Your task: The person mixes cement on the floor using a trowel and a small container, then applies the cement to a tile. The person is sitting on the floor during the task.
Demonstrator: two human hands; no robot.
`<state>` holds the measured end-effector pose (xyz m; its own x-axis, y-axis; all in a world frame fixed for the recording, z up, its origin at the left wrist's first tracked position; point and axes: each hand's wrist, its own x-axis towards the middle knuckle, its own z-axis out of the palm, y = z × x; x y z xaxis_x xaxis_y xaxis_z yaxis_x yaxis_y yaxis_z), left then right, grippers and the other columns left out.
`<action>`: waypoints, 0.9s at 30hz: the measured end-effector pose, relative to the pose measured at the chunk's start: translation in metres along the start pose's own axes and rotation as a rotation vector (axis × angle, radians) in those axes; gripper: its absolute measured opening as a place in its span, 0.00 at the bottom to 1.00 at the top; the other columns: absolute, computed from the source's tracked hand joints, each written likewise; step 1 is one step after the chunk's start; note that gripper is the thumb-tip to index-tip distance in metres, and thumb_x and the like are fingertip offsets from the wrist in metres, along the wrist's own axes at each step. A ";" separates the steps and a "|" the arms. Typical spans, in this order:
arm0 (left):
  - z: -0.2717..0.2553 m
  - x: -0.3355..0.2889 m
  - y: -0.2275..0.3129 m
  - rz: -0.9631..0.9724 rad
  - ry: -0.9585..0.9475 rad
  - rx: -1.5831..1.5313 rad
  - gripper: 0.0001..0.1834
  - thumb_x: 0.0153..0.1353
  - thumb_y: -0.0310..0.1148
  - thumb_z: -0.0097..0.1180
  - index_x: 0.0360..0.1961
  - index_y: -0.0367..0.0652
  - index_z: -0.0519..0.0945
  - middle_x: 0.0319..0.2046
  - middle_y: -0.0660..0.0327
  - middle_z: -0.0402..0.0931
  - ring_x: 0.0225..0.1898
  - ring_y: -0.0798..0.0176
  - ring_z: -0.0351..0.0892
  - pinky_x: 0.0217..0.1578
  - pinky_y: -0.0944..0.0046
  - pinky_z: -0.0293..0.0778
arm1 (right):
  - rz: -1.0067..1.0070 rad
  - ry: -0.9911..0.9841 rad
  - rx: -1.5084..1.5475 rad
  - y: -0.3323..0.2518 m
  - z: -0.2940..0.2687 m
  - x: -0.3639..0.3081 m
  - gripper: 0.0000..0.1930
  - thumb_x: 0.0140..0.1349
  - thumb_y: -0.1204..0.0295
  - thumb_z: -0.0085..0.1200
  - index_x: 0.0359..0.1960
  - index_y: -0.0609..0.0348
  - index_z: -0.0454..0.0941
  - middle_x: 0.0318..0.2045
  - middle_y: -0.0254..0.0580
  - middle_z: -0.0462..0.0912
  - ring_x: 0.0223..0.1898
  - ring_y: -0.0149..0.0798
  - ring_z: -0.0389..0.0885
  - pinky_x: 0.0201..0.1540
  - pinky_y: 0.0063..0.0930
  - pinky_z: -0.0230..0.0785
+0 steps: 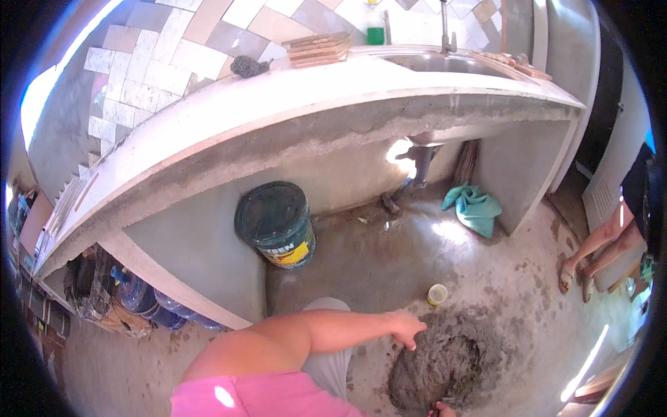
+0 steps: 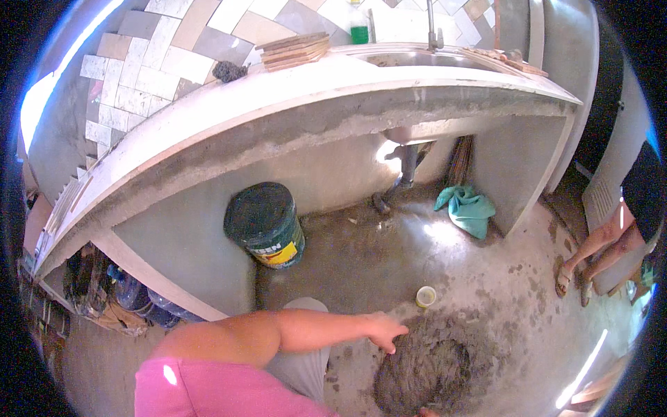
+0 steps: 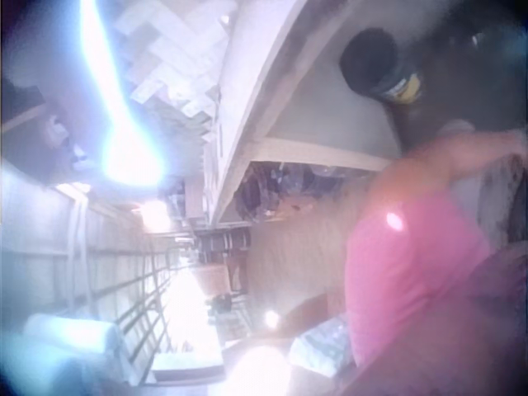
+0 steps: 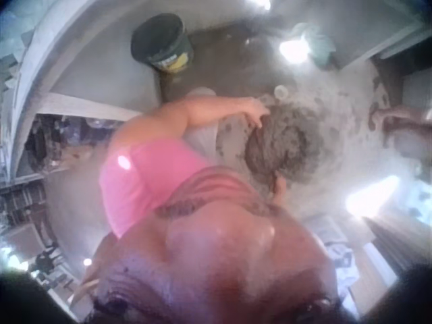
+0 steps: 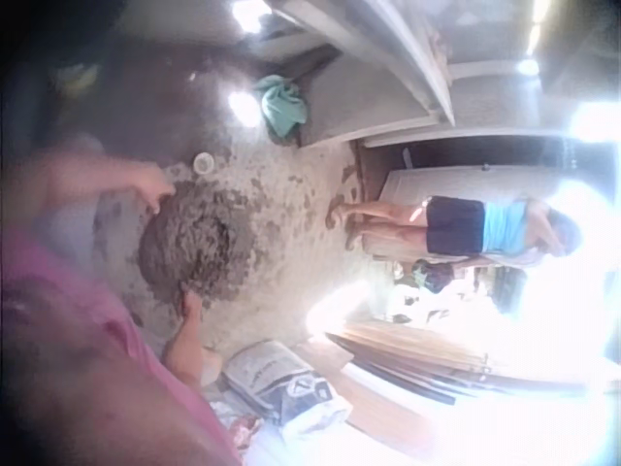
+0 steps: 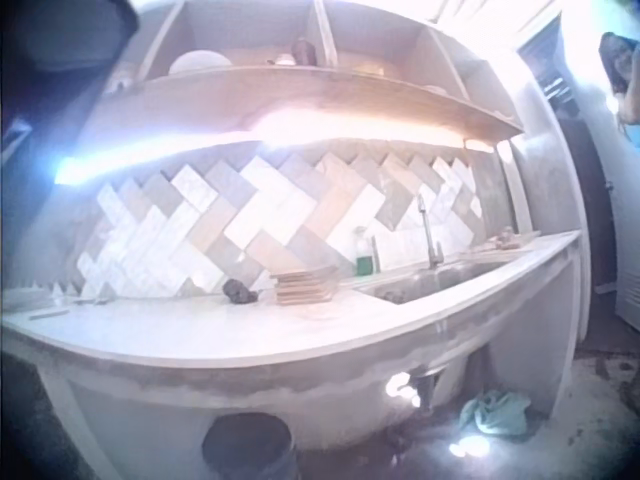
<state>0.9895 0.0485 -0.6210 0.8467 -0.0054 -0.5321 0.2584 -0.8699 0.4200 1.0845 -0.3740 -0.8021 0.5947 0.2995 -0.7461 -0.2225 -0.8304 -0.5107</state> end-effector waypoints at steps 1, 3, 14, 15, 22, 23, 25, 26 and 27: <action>-0.001 0.001 0.000 0.000 0.012 -0.010 0.39 0.53 0.51 0.69 0.63 0.44 0.72 0.49 0.49 0.84 0.53 0.42 0.83 0.49 0.41 0.77 | 0.210 -0.077 0.268 -0.016 -0.001 -0.009 0.21 0.70 0.54 0.53 0.39 0.62 0.84 0.42 0.52 0.88 0.42 0.55 0.87 0.47 0.54 0.77; -0.003 0.003 -0.001 0.000 0.034 -0.029 0.36 0.52 0.50 0.70 0.58 0.41 0.75 0.46 0.49 0.85 0.50 0.44 0.84 0.47 0.43 0.78 | 0.270 -0.106 0.215 -0.015 -0.004 -0.004 0.20 0.69 0.56 0.53 0.45 0.61 0.84 0.45 0.55 0.87 0.47 0.59 0.84 0.52 0.53 0.74; -0.001 0.000 -0.006 0.060 0.192 -0.029 0.37 0.54 0.49 0.69 0.62 0.44 0.74 0.53 0.48 0.80 0.56 0.42 0.80 0.53 0.42 0.76 | -0.131 0.161 -0.226 -0.033 -0.042 -0.044 0.20 0.69 0.57 0.54 0.52 0.59 0.83 0.49 0.59 0.85 0.54 0.62 0.80 0.57 0.51 0.72; -0.001 -0.003 -0.006 0.059 0.228 -0.031 0.37 0.53 0.49 0.69 0.61 0.45 0.75 0.53 0.47 0.80 0.57 0.43 0.79 0.53 0.44 0.77 | -0.208 0.206 -0.267 -0.032 -0.048 -0.050 0.20 0.69 0.58 0.54 0.52 0.59 0.83 0.49 0.59 0.85 0.54 0.62 0.80 0.57 0.51 0.72; 0.002 -0.018 -0.010 0.092 0.386 -0.060 0.35 0.57 0.47 0.69 0.63 0.45 0.74 0.51 0.48 0.80 0.54 0.41 0.80 0.52 0.42 0.76 | -0.249 0.191 -0.468 -0.120 -0.072 -0.103 0.24 0.68 0.57 0.55 0.59 0.60 0.80 0.55 0.60 0.82 0.59 0.62 0.77 0.60 0.49 0.70; 0.007 -0.018 -0.013 0.119 0.445 -0.074 0.33 0.58 0.47 0.68 0.62 0.45 0.75 0.49 0.48 0.81 0.53 0.41 0.80 0.51 0.42 0.77 | -0.240 0.138 -0.415 -0.131 -0.071 -0.107 0.25 0.68 0.57 0.55 0.61 0.60 0.78 0.57 0.61 0.81 0.61 0.62 0.76 0.61 0.50 0.70; 0.005 -0.027 -0.008 0.161 0.522 -0.124 0.30 0.58 0.46 0.68 0.59 0.44 0.77 0.45 0.51 0.82 0.49 0.44 0.81 0.48 0.44 0.77 | -0.221 0.044 -0.308 -0.144 -0.074 -0.112 0.28 0.68 0.56 0.55 0.66 0.58 0.75 0.62 0.61 0.78 0.65 0.60 0.73 0.63 0.50 0.68; -0.009 -0.040 0.006 0.190 0.538 -0.152 0.29 0.58 0.46 0.68 0.57 0.44 0.79 0.43 0.53 0.82 0.47 0.45 0.82 0.46 0.46 0.77 | -0.195 0.071 -0.338 -0.140 -0.077 -0.107 0.30 0.67 0.55 0.56 0.67 0.57 0.74 0.62 0.61 0.77 0.66 0.59 0.72 0.64 0.49 0.67; -0.025 -0.057 0.021 0.222 0.557 -0.176 0.27 0.58 0.46 0.68 0.55 0.43 0.81 0.40 0.54 0.82 0.44 0.47 0.82 0.44 0.47 0.77 | -0.171 0.103 -0.365 -0.133 -0.079 -0.095 0.31 0.66 0.55 0.57 0.68 0.56 0.73 0.63 0.62 0.76 0.68 0.59 0.71 0.64 0.49 0.67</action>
<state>0.9588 0.0435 -0.5635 0.9922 0.1223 0.0250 0.0809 -0.7828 0.6170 1.1188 -0.3293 -0.6290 0.6775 0.4146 -0.6075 0.1641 -0.8903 -0.4247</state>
